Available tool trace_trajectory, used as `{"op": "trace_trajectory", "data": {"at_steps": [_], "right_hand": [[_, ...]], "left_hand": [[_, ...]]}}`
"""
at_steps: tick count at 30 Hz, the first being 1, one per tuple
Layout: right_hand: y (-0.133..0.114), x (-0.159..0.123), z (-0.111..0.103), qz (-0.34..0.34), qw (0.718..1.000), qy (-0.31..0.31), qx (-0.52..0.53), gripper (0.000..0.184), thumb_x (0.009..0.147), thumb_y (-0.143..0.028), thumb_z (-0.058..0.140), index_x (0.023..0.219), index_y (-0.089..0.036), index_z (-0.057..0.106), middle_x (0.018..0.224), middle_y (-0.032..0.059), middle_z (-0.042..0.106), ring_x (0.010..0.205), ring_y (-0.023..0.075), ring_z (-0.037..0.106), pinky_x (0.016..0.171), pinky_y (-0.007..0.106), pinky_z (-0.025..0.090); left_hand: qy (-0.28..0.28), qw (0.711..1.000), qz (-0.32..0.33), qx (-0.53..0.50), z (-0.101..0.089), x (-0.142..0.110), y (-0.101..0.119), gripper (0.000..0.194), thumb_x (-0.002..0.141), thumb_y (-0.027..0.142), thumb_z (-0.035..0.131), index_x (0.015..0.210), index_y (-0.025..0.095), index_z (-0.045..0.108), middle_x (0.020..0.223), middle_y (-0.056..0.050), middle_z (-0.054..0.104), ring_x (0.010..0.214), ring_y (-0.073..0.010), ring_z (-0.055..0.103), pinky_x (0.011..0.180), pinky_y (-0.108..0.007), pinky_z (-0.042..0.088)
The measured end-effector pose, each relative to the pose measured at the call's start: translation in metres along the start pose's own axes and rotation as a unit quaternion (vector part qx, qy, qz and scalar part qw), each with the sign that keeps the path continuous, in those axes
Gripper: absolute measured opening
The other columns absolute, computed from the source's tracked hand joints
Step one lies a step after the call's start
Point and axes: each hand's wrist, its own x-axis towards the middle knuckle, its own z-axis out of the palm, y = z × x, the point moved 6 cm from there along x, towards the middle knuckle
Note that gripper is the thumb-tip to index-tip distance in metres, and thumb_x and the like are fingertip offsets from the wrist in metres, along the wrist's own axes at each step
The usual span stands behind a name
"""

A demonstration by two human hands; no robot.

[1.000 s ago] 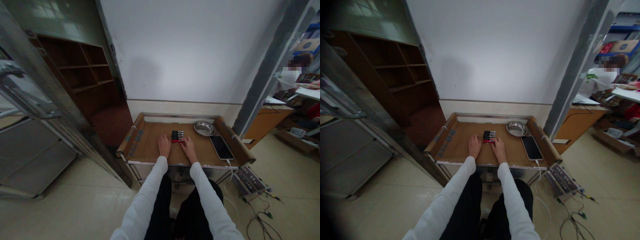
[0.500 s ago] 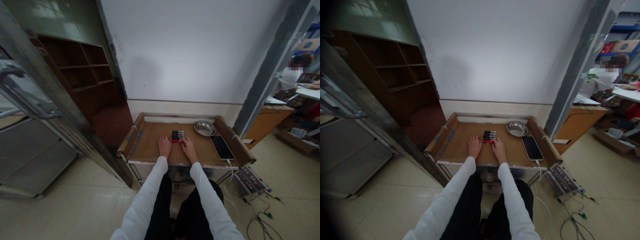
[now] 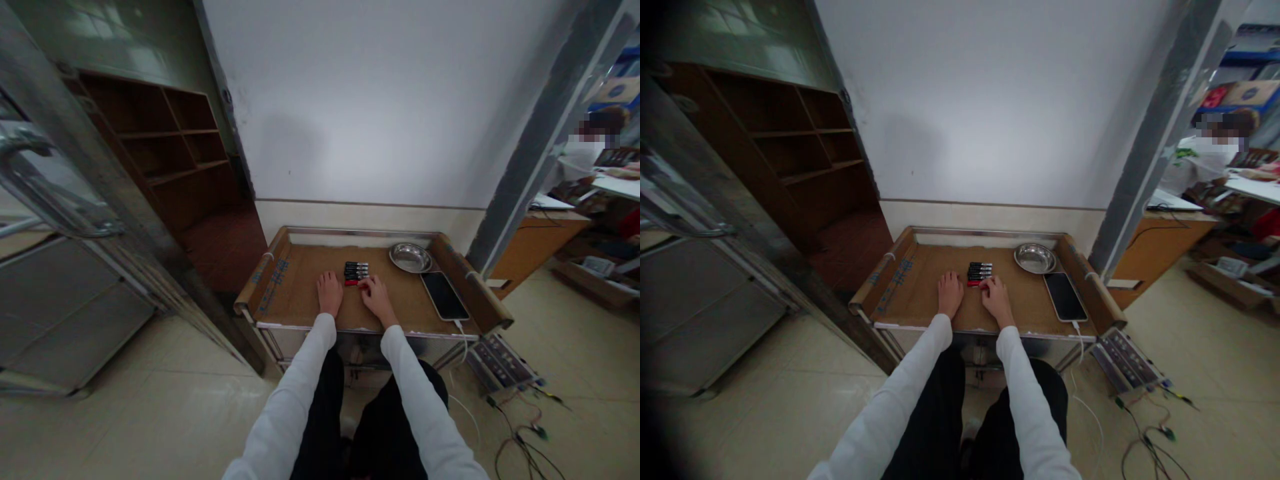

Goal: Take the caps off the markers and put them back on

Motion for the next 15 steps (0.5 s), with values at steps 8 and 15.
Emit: {"op": "trace_trajectory", "data": {"at_steps": [8, 15], "right_hand": [[0.006, 0.002, 0.003, -0.012, 1.0, 0.013, -0.003, 0.022, 0.085, -0.01, 0.044, 0.093, -0.019, 0.063, 0.095, 0.0059, 0.062, 0.091, 0.0185, 0.055, 0.082, 0.03, 0.04], [-0.001, 0.001, -0.008, -0.012, 0.998, 0.056, -0.031, 0.023, 0.09, -0.016, 0.04, 0.097, -0.018, 0.061, 0.096, 0.0076, 0.061, 0.089, 0.0189, 0.055, 0.081, 0.029, 0.042]], "left_hand": [[-0.013, 1.0, -0.003, 0.014, -0.003, -0.001, 0.001, 0.026, 0.09, 0.014, 0.037, 0.11, 0.013, 0.054, 0.111, -0.013, 0.058, 0.106, -0.0252, 0.051, 0.091, -0.038, 0.041], [-0.014, 1.0, -0.002, 0.015, -0.004, -0.001, 0.002, 0.027, 0.088, 0.013, 0.039, 0.111, 0.012, 0.053, 0.112, -0.014, 0.057, 0.106, -0.0264, 0.051, 0.091, -0.039, 0.042]]}}
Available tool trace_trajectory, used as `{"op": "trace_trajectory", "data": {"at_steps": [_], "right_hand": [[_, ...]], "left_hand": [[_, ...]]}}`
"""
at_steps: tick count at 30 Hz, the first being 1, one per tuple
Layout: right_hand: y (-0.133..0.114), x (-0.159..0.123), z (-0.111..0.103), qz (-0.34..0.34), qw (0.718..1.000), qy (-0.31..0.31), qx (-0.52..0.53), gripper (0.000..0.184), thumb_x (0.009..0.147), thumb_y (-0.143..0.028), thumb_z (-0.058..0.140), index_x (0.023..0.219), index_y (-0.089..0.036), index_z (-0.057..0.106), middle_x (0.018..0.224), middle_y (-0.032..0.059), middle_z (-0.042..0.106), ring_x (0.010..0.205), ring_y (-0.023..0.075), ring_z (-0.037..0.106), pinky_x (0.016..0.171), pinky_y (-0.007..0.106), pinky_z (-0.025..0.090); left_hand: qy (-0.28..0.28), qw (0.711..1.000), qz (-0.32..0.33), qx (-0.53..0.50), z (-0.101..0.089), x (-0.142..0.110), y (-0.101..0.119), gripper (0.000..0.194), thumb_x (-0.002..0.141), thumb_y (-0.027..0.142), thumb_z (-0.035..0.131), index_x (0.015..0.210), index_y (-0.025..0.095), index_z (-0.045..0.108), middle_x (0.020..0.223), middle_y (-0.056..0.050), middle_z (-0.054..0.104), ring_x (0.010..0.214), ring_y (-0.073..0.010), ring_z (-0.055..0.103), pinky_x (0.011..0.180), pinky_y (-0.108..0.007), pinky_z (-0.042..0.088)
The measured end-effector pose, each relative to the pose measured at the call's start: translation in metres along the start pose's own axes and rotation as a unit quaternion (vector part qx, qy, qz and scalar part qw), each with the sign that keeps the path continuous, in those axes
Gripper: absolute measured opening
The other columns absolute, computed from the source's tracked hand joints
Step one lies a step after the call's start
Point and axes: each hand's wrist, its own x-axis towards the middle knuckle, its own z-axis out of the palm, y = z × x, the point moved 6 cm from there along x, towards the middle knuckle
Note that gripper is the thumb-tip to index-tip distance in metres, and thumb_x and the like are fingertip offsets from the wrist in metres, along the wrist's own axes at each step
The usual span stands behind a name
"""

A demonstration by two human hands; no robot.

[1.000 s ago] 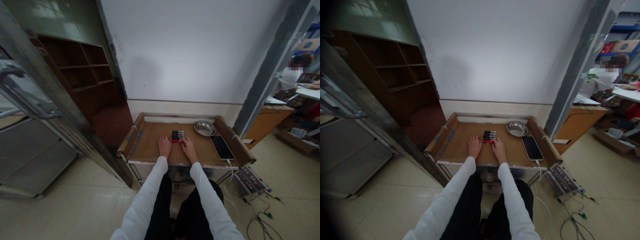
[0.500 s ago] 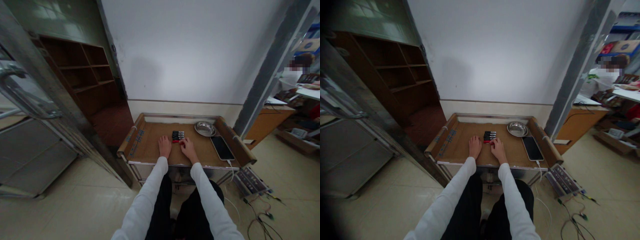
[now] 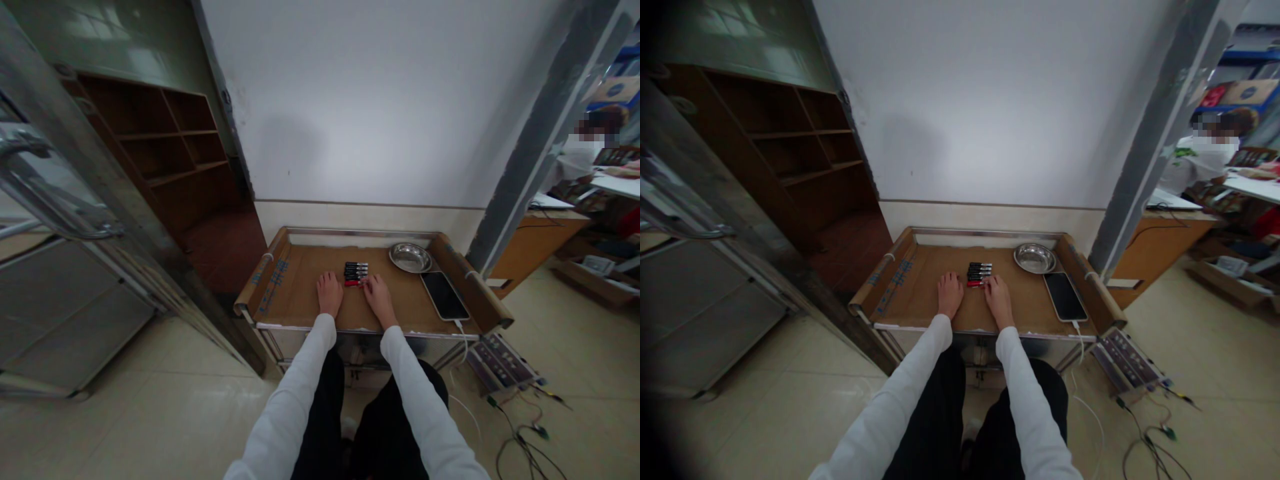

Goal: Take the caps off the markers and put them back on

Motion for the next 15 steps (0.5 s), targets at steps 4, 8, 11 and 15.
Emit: {"op": "trace_trajectory", "data": {"at_steps": [4, 8, 11, 15], "right_hand": [[0.003, -0.001, -0.009, 0.06, 0.995, 0.039, -0.068, 0.027, 0.09, -0.016, 0.036, 0.102, -0.014, 0.061, 0.1, 0.0116, 0.061, 0.095, 0.0222, 0.054, 0.086, 0.032, 0.041], [0.011, -0.004, -0.006, 0.124, 0.983, 0.052, -0.128, 0.036, 0.085, -0.012, 0.038, 0.117, -0.009, 0.056, 0.119, 0.0186, 0.057, 0.11, 0.0261, 0.051, 0.092, 0.036, 0.038], [0.015, -0.007, -0.001, 0.149, 0.975, 0.042, -0.159, 0.039, 0.085, -0.012, 0.038, 0.12, -0.006, 0.055, 0.129, 0.0224, 0.052, 0.119, 0.029, 0.048, 0.098, 0.039, 0.035], [0.018, -0.008, 0.004, 0.154, 0.973, 0.018, -0.172, 0.04, 0.086, -0.014, 0.038, 0.122, -0.006, 0.054, 0.13, 0.023, 0.053, 0.122, 0.0297, 0.047, 0.1, 0.041, 0.033]], "left_hand": [[0.003, 1.0, -0.002, 0.002, 0.001, 0.0, 0.0, 0.027, 0.089, 0.014, 0.038, 0.111, 0.013, 0.053, 0.113, -0.014, 0.057, 0.106, -0.0268, 0.052, 0.09, -0.04, 0.042], [-0.002, 1.0, -0.001, 0.008, 0.0, 0.001, 0.0, 0.026, 0.089, 0.016, 0.039, 0.111, 0.012, 0.053, 0.114, -0.015, 0.056, 0.106, -0.0271, 0.051, 0.09, -0.04, 0.042], [-0.007, 1.0, -0.002, 0.013, -0.001, 0.001, 0.001, 0.026, 0.089, 0.016, 0.04, 0.111, 0.011, 0.054, 0.114, -0.015, 0.056, 0.106, -0.0274, 0.051, 0.091, -0.041, 0.042], [-0.007, 1.0, -0.009, 0.01, -0.001, 0.002, 0.001, 0.026, 0.089, 0.016, 0.039, 0.11, 0.013, 0.054, 0.113, -0.014, 0.056, 0.105, -0.0269, 0.051, 0.09, -0.04, 0.043]]}}
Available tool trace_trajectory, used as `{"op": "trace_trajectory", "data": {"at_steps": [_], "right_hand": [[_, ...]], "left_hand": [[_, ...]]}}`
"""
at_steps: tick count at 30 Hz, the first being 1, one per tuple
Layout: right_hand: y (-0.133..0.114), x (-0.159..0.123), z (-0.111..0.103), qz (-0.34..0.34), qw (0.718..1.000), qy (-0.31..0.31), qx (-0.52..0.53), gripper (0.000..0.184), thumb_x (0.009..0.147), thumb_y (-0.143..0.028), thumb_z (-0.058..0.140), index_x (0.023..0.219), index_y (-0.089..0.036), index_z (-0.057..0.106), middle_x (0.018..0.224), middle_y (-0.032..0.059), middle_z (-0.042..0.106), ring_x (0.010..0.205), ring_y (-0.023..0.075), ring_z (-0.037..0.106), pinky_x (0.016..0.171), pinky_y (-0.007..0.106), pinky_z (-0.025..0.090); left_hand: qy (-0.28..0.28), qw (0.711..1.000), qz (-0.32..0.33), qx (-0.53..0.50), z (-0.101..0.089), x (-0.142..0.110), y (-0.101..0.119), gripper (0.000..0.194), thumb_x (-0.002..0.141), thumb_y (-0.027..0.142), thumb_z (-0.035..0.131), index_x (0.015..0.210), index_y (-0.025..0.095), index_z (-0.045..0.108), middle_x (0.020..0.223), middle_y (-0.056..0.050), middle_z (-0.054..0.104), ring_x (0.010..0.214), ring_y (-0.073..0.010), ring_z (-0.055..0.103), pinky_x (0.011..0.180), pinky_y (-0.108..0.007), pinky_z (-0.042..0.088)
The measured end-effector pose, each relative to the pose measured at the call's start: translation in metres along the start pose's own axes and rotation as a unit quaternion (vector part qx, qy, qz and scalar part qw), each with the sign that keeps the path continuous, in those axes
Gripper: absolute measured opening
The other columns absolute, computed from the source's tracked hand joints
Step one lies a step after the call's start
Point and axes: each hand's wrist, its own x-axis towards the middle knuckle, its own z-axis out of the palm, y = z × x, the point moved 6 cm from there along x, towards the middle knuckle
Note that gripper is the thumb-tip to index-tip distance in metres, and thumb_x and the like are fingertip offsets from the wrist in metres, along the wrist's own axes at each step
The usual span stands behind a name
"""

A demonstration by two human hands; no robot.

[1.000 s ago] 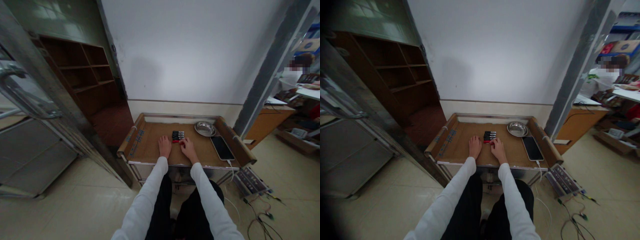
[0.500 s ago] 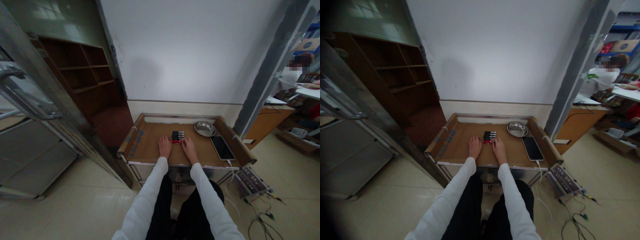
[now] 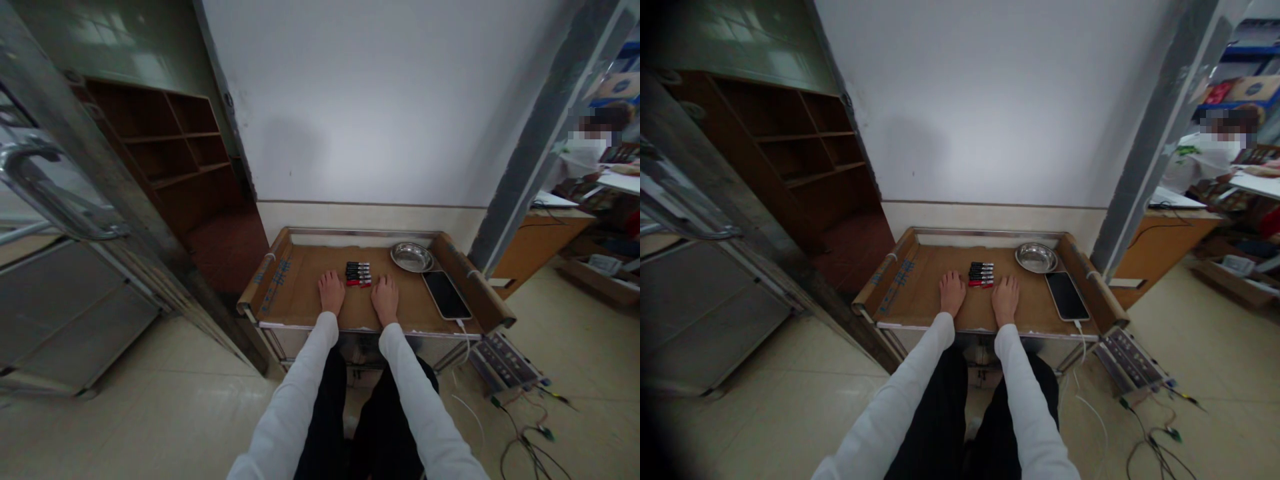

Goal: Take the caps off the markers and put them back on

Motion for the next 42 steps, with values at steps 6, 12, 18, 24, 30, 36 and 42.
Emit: {"op": "trace_trajectory", "data": {"at_steps": [6, 12, 18, 24, 30, 36, 42], "right_hand": [[0.002, 0.0, 0.001, -0.003, 1.0, -0.004, -0.005, 0.041, 0.087, -0.015, 0.037, 0.123, -0.006, 0.053, 0.131, 0.0238, 0.052, 0.125, 0.0294, 0.044, 0.1, 0.04, 0.032], [0.002, 0.0, 0.002, -0.004, 1.0, -0.018, -0.008, 0.04, 0.087, -0.015, 0.036, 0.123, -0.006, 0.053, 0.134, 0.0231, 0.05, 0.126, 0.0286, 0.043, 0.102, 0.04, 0.032], [0.0, -0.001, -0.001, -0.02, 1.0, -0.008, 0.003, 0.039, 0.087, -0.015, 0.037, 0.121, -0.006, 0.055, 0.132, 0.0244, 0.052, 0.124, 0.0293, 0.045, 0.101, 0.043, 0.032], [-0.002, -0.004, -0.004, -0.043, 0.999, -0.006, 0.006, 0.035, 0.088, -0.016, 0.037, 0.115, -0.009, 0.057, 0.126, 0.0219, 0.056, 0.119, 0.0278, 0.048, 0.098, 0.041, 0.033], [-0.005, -0.006, -0.009, -0.052, 0.999, 0.0, -0.009, 0.029, 0.089, -0.019, 0.038, 0.108, -0.011, 0.058, 0.114, 0.0181, 0.06, 0.108, 0.0259, 0.05, 0.09, 0.036, 0.035], [-0.016, -0.005, -0.017, -0.083, 0.996, -0.022, -0.028, 0.021, 0.089, -0.016, 0.039, 0.099, -0.011, 0.057, 0.101, 0.0154, 0.059, 0.094, 0.0241, 0.05, 0.082, 0.034, 0.036], [-0.026, -0.007, -0.017, -0.152, 0.987, -0.046, -0.006, 0.021, 0.087, -0.014, 0.041, 0.101, -0.015, 0.057, 0.103, 0.0125, 0.056, 0.095, 0.0235, 0.048, 0.084, 0.034, 0.035]], "left_hand": [[0.006, 1.0, 0.004, 0.002, 0.002, 0.001, 0.001, 0.027, 0.089, 0.017, 0.039, 0.111, 0.013, 0.054, 0.114, -0.014, 0.056, 0.107, -0.0272, 0.05, 0.092, -0.041, 0.042], [-0.001, 1.0, 0.001, -0.003, 0.002, 0.001, 0.001, 0.029, 0.089, 0.018, 0.04, 0.114, 0.014, 0.053, 0.116, -0.013, 0.056, 0.108, -0.0274, 0.049, 0.091, -0.041, 0.042], [-0.001, 1.0, 0.003, -0.019, -0.001, 0.001, 0.002, 0.028, 0.088, 0.017, 0.041, 0.112, 0.014, 0.053, 0.114, -0.014, 0.057, 0.107, -0.0281, 0.05, 0.091, -0.042, 0.042], [-0.004, 0.999, -0.003, -0.041, -0.003, -0.001, 0.002, 0.027, 0.087, 0.015, 0.041, 0.111, 0.013, 0.053, 0.115, -0.016, 0.056, 0.108, -0.0285, 0.05, 0.091, -0.043, 0.041], [0.034, 0.996, 0.043, -0.067, -0.006, -0.003, 0.01, 0.03, 0.086, 0.014, 0.043, 0.115, 0.011, 0.049, 0.114, -0.015, 0.053, 0.107, -0.0264, 0.049, 0.093, -0.039, 0.04], [-0.016, 0.971, 0.202, -0.13, 0.001, -0.005, 0.027, 0.014, 0.086, 0.013, 0.046, 0.095, 0.019, 0.055, 0.101, -0.006, 0.055, 0.1, -0.0194, 0.051, 0.093, -0.034, 0.041], [-0.047, 0.969, 0.199, -0.137, 0.002, -0.004, 0.027, 0.011, 0.088, 0.021, 0.049, 0.095, 0.02, 0.058, 0.102, -0.006, 0.056, 0.101, -0.0196, 0.051, 0.094, -0.035, 0.041]]}}
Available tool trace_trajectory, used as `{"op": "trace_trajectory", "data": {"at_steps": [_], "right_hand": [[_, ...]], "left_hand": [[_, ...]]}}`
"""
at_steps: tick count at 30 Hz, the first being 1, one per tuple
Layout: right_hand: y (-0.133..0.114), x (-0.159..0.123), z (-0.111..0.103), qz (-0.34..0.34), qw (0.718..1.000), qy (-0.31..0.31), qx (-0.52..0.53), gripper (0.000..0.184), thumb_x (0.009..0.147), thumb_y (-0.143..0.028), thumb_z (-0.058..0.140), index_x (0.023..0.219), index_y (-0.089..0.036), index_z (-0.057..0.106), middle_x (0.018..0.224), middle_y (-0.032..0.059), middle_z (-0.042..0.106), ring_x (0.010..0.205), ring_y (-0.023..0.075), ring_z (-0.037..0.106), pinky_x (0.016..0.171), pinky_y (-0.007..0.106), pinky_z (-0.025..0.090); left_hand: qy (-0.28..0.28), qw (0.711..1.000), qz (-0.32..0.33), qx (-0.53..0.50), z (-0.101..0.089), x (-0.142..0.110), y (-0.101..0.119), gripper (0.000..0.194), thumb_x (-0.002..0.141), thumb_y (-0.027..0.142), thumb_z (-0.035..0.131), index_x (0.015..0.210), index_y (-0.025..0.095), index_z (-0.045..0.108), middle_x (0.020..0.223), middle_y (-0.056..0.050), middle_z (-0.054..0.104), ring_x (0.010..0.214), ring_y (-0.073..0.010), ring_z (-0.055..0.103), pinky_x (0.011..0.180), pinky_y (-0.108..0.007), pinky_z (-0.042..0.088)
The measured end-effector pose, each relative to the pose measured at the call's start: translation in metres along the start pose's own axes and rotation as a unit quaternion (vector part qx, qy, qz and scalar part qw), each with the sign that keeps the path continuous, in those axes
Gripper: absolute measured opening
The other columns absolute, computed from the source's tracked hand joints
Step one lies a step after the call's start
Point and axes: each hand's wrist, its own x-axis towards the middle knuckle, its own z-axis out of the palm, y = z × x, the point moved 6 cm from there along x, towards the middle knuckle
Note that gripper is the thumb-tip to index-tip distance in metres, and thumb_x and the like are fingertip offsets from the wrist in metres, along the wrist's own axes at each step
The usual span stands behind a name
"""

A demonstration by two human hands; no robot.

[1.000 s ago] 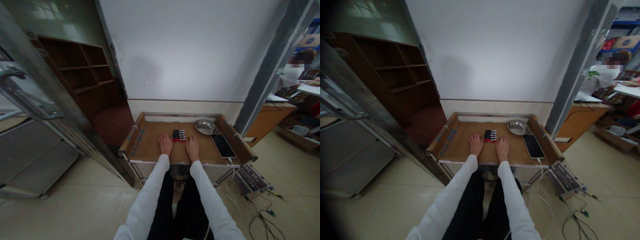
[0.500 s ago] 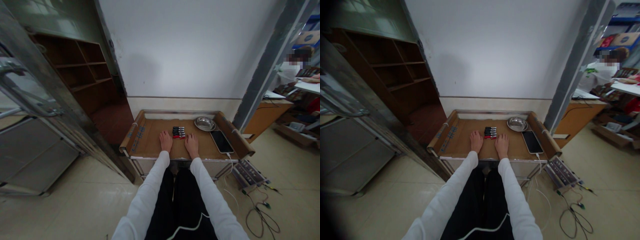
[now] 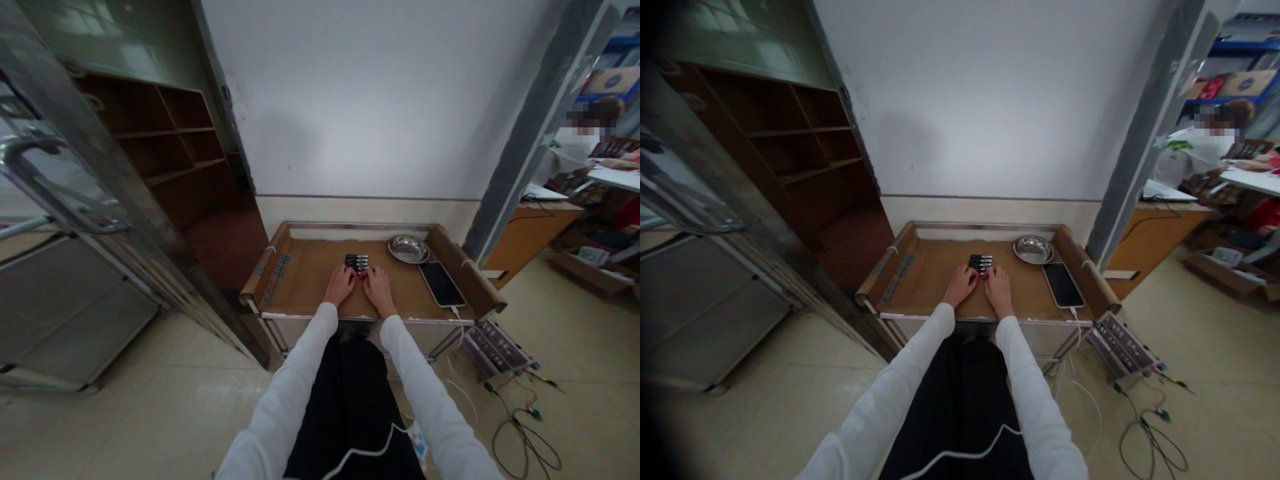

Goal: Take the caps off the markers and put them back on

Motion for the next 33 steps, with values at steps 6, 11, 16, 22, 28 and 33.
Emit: {"op": "trace_trajectory", "data": {"at_steps": [6, 11, 16, 22, 28, 33], "right_hand": [[0.002, 0.001, 0.004, 0.002, 1.0, -0.008, 0.013, 0.019, 0.087, -0.016, 0.043, 0.098, -0.016, 0.058, 0.101, 0.0112, 0.059, 0.095, 0.0237, 0.048, 0.084, 0.034, 0.034], [-0.001, -0.001, -0.002, 0.008, 1.0, 0.006, 0.001, 0.017, 0.089, -0.018, 0.043, 0.096, -0.017, 0.059, 0.098, 0.0102, 0.059, 0.094, 0.023, 0.049, 0.083, 0.034, 0.034], [-0.003, -0.001, -0.011, 0.024, 0.998, 0.048, -0.031, 0.021, 0.093, -0.019, 0.038, 0.099, -0.016, 0.058, 0.097, 0.0108, 0.059, 0.092, 0.0222, 0.05, 0.081, 0.033, 0.034], [0.002, 0.015, -0.007, 0.047, 0.997, 0.06, -0.012, 0.025, 0.097, -0.023, 0.037, 0.105, -0.016, 0.059, 0.096, 0.0107, 0.06, 0.09, 0.0211, 0.052, 0.08, 0.032, 0.035], [-0.003, 0.019, -0.003, 0.009, 0.998, 0.059, 0.011, 0.027, 0.098, -0.023, 0.035, 0.108, -0.018, 0.06, 0.098, 0.0095, 0.062, 0.09, 0.0206, 0.054, 0.081, 0.032, 0.035], [-0.003, 0.011, -0.009, 0.005, 0.998, 0.066, 0.016, 0.029, 0.098, -0.025, 0.034, 0.109, -0.018, 0.06, 0.099, 0.0093, 0.062, 0.09, 0.0205, 0.054, 0.08, 0.032, 0.036]], "left_hand": [[-0.041, 0.998, 0.03, -0.046, 0.002, 0.0, 0.003, 0.013, 0.089, 0.029, 0.053, 0.095, 0.022, 0.061, 0.101, -0.005, 0.058, 0.1, -0.0192, 0.054, 0.093, -0.034, 0.043], [0.001, 0.999, 0.02, -0.04, -0.004, 0.0, 0.002, 0.012, 0.091, 0.028, 0.05, 0.092, 0.021, 0.06, 0.1, -0.004, 0.058, 0.099, -0.0182, 0.054, 0.092, -0.033, 0.043], [0.09, 0.996, 0.001, -0.003, -0.016, 0.003, 0.001, 0.015, 0.095, 0.027, 0.044, 0.098, 0.02, 0.057, 0.1, -0.005, 0.058, 0.099, -0.0178, 0.054, 0.092, -0.031, 0.042], [0.077, 0.997, 0.015, 0.028, -0.012, 0.012, 0.001, 0.017, 0.096, 0.027, 0.042, 0.102, 0.021, 0.056, 0.101, -0.005, 0.061, 0.1, -0.0185, 0.056, 0.09, -0.032, 0.042], [0.086, 0.996, 0.007, 0.036, -0.009, 0.015, -0.002, 0.018, 0.096, 0.028, 0.042, 0.101, 0.02, 0.056, 0.101, -0.005, 0.062, 0.098, -0.0192, 0.056, 0.089, -0.032, 0.042], [0.068, 0.997, 0.014, 0.02, -0.008, 0.013, 0.0, 0.017, 0.096, 0.028, 0.044, 0.101, 0.02, 0.057, 0.102, -0.005, 0.062, 0.099, -0.0182, 0.056, 0.091, -0.031, 0.042]]}}
